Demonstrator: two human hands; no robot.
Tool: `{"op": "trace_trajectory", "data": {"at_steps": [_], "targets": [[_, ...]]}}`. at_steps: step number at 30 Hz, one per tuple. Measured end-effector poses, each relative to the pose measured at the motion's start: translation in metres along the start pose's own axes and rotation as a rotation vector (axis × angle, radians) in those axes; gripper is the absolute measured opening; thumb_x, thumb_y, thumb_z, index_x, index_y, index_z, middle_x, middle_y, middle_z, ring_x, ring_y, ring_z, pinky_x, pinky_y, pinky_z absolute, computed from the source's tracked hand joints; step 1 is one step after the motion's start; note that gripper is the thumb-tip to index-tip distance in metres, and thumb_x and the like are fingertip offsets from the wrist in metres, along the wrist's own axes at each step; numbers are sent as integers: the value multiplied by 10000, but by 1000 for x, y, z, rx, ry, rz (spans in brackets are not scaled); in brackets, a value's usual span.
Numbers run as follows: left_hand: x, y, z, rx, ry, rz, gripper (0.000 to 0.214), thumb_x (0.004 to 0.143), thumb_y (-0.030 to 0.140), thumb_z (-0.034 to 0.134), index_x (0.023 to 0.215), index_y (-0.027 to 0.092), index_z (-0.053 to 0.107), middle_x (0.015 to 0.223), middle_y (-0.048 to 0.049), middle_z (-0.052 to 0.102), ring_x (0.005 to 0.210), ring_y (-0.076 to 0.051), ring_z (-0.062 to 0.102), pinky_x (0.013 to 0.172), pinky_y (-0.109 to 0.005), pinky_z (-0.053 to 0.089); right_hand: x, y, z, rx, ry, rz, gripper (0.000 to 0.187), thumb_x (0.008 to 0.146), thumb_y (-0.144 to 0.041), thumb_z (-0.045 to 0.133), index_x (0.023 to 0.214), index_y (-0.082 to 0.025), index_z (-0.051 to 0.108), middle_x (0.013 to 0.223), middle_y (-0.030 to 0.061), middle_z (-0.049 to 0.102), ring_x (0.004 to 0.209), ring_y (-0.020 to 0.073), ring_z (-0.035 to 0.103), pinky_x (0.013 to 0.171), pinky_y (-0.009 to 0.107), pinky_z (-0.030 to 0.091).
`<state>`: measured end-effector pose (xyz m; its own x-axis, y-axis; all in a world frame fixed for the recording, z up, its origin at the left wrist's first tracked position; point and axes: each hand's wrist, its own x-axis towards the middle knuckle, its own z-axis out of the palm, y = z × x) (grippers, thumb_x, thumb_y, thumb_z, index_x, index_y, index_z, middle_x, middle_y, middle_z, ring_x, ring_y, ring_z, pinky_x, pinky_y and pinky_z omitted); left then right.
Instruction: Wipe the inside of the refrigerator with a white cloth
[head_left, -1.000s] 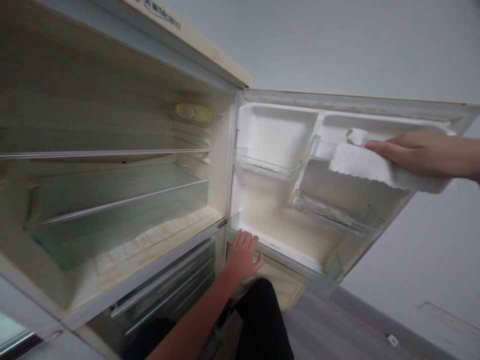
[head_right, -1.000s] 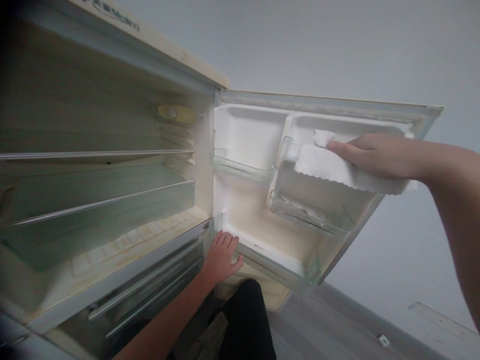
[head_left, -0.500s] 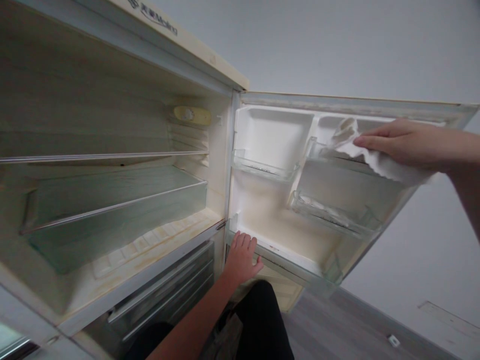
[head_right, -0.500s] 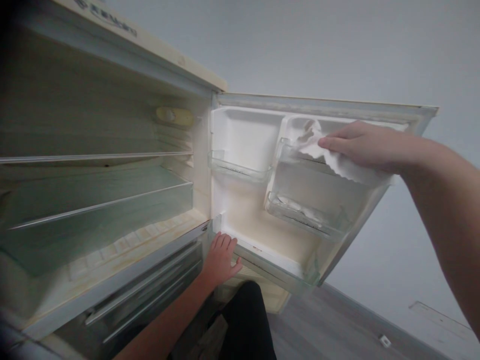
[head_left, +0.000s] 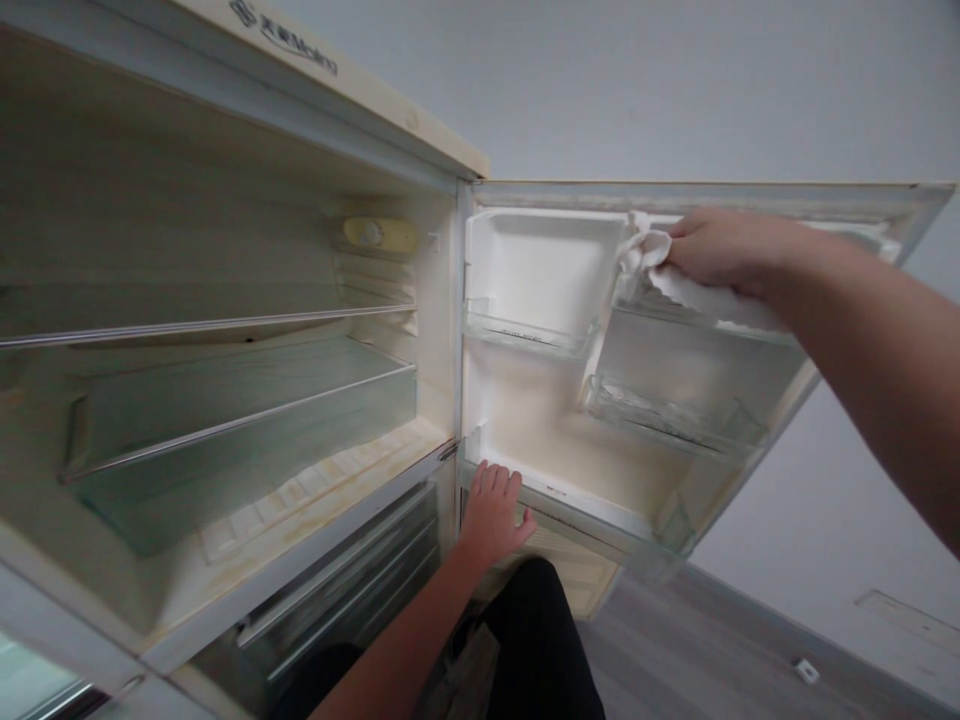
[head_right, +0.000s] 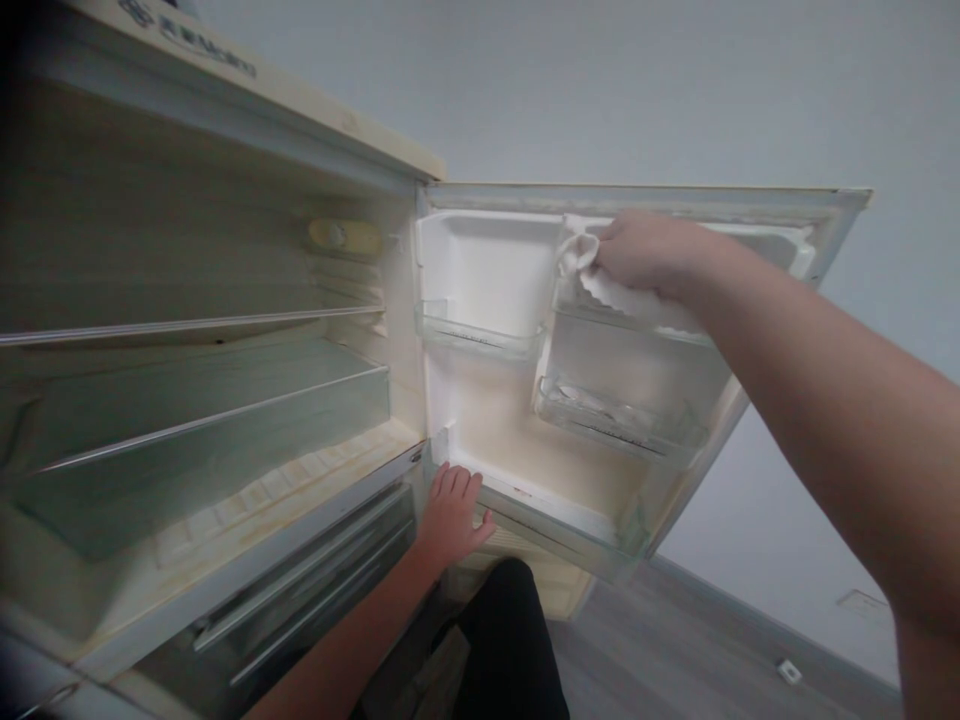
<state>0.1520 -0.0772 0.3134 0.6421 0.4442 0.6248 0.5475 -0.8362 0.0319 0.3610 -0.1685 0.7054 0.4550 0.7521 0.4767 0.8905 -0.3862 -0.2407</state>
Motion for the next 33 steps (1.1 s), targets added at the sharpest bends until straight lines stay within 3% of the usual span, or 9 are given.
{"op": "trace_trajectory", "data": {"at_steps": [5, 9, 14, 20, 23, 25, 28, 30, 33], "targets": [[1, 0, 4, 8, 14, 14, 434, 758, 385, 623, 1124, 156, 581, 1028, -111, 573, 1075, -318, 503, 1171, -530, 279, -3, 5, 2, 266, 188, 46, 410, 906, -454, 552, 1001, -94, 725, 669, 34, 617, 507, 106, 494, 686, 373, 483], [1, 1, 6, 25, 30, 26, 449, 774, 400, 617, 1138, 141, 584, 1043, -116, 581, 1085, -311, 501, 1169, -518, 285, -16, 3, 9, 468, 138, -87, 427, 968, -386, 512, 1133, -34, 686, 861, 97, 688, 625, 76, 525, 726, 279, 434], [1, 1, 6, 21, 36, 29, 424, 779, 392, 622, 1122, 145, 598, 1016, -102, 582, 1056, -300, 515, 1167, -499, 289, -30, 5, 4, 112, 171, -210, 363, 947, -303, 550, 1179, -57, 683, 1063, 125, 713, 861, 115, 580, 828, 310, 397], [1, 0, 7, 30, 47, 35, 453, 772, 393, 623, 1146, 138, 597, 1028, -110, 584, 1068, -309, 519, 1173, -505, 276, -34, 33, -9, -331, 175, -202, 610, 914, -480, 440, 1249, 0, 610, 1241, 194, 638, 1184, 210, 571, 814, 368, 367], [1, 0, 7, 25, 44, 31, 447, 772, 394, 619, 1139, 139, 598, 1026, -107, 583, 1065, -308, 520, 1169, -504, 281, -43, 50, -17, -480, 225, -166, 795, 892, -595, 295, 1094, 94, 637, 1294, 282, 564, 1245, 294, 534, 809, 434, 357], [2, 0, 6, 17, 40, 26, 445, 768, 396, 621, 1130, 138, 600, 1017, -106, 582, 1061, -308, 521, 1167, -504, 284, -55, 57, -25, -537, 266, -125, 890, 865, -651, 193, 790, 103, 660, 1370, 330, 464, 1274, 362, 485, 783, 478, 337], [2, 0, 5, 9, 40, 25, 438, 768, 389, 619, 1126, 137, 599, 1019, -108, 583, 1066, -308, 519, 1168, -506, 282, -74, 64, -35, -554, 277, 13, 921, 833, -669, 86, 404, 45, 479, 1480, 313, 311, 1260, 414, 464, 735, 517, 308], [2, 0, 5, 8, 40, 26, 428, 768, 383, 618, 1118, 138, 599, 1017, -106, 581, 1062, -306, 518, 1169, -505, 280, -83, 72, -38, -549, 284, 102, 913, 848, -650, 68, 354, 30, 426, 1501, 287, 295, 1229, 409, 493, 700, 524, 299], [1, 0, 5, 12, 38, 23, 429, 760, 379, 622, 1116, 140, 596, 1015, -103, 575, 1065, -307, 513, 1173, -505, 275, -88, 97, -35, -472, 405, 82, 906, 866, -667, 134, 465, 29, 554, 1477, 268, 376, 1231, 404, 506, 653, 525, 264]]}}
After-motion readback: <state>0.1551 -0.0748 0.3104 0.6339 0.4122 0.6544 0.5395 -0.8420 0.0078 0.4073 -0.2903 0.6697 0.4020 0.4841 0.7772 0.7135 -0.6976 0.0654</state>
